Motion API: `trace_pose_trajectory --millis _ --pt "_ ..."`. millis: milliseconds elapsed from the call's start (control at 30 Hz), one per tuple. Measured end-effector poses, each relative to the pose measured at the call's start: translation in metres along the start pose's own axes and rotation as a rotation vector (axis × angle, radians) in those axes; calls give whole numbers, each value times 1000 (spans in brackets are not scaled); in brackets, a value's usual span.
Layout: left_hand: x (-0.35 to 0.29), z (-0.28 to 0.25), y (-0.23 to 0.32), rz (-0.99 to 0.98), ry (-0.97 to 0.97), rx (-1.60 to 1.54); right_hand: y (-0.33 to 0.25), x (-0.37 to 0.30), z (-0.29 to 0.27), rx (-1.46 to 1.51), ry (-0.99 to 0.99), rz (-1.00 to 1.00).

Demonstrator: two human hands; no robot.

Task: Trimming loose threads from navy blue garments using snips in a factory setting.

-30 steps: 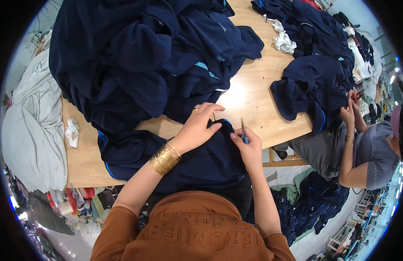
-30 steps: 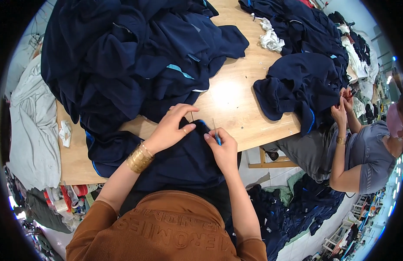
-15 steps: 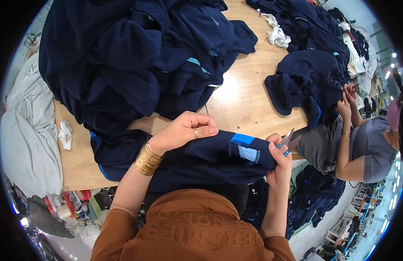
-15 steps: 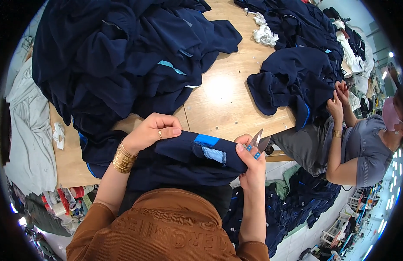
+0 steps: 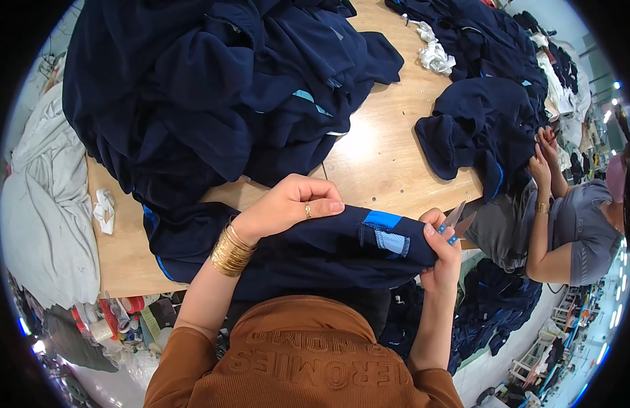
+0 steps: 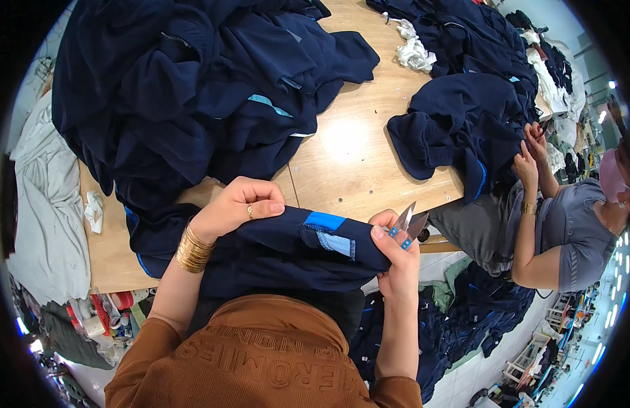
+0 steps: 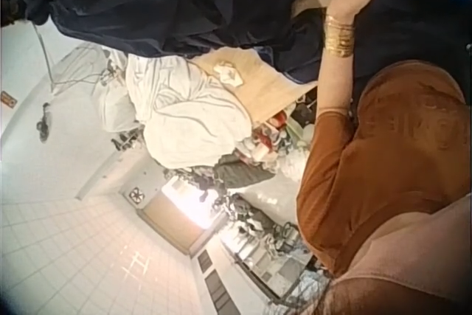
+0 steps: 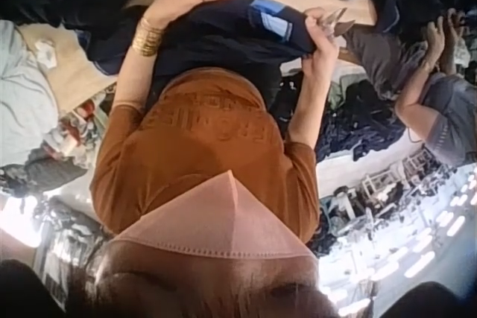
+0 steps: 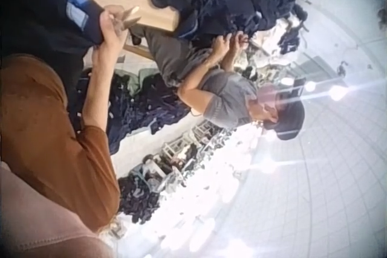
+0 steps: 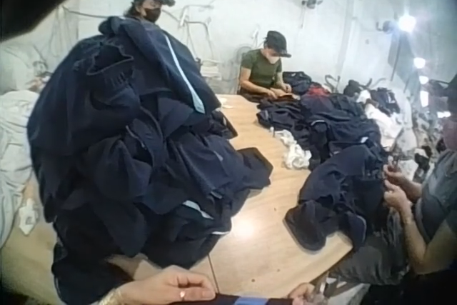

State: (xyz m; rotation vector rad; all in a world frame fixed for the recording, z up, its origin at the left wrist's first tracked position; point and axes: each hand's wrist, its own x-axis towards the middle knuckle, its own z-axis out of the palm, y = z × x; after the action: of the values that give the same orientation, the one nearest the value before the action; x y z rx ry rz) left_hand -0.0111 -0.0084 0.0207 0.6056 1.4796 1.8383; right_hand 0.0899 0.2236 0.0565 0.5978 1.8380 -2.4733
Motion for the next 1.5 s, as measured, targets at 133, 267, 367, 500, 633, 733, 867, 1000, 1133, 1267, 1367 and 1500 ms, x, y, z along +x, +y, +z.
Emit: trace_pose_trajectory --millis 133,267,367,500,633,733,867,1000,1133,1267,1367,1500 --pt "5 2 -8 43 189 238 6 11 -5 -152 86 -56" --pt "-1 17 -6 259 488 364 29 34 -27 -916 277 -365" --pt "-32 12 -12 -10 203 51 38 25 -23 -1136 272 -527" --pt "-58 27 -66 -446 40 1 62 15 -4 -968 -153 -491" --pt "-60 53 -91 -451 59 -267 69 10 14 -919 -293 -431" --pt "-52 63 -81 -395 227 -546 80 10 6 -819 -188 -229" --pt "-46 66 -70 -293 269 -817 63 4 14 -552 -148 -90" --pt "-40 72 -53 -256 345 -713 54 -4 20 -493 -157 -155" --pt "-39 77 -44 -188 452 -634 48 -8 21 -591 -162 -262" --pt "-39 81 -33 -138 498 -550 42 -14 24 -775 -47 -400" --pt "-41 84 -30 -105 528 -477 24 -23 29 -909 -2 -470" --pt "-43 85 -27 -49 528 -374 19 -26 24 -1134 -13 -648"
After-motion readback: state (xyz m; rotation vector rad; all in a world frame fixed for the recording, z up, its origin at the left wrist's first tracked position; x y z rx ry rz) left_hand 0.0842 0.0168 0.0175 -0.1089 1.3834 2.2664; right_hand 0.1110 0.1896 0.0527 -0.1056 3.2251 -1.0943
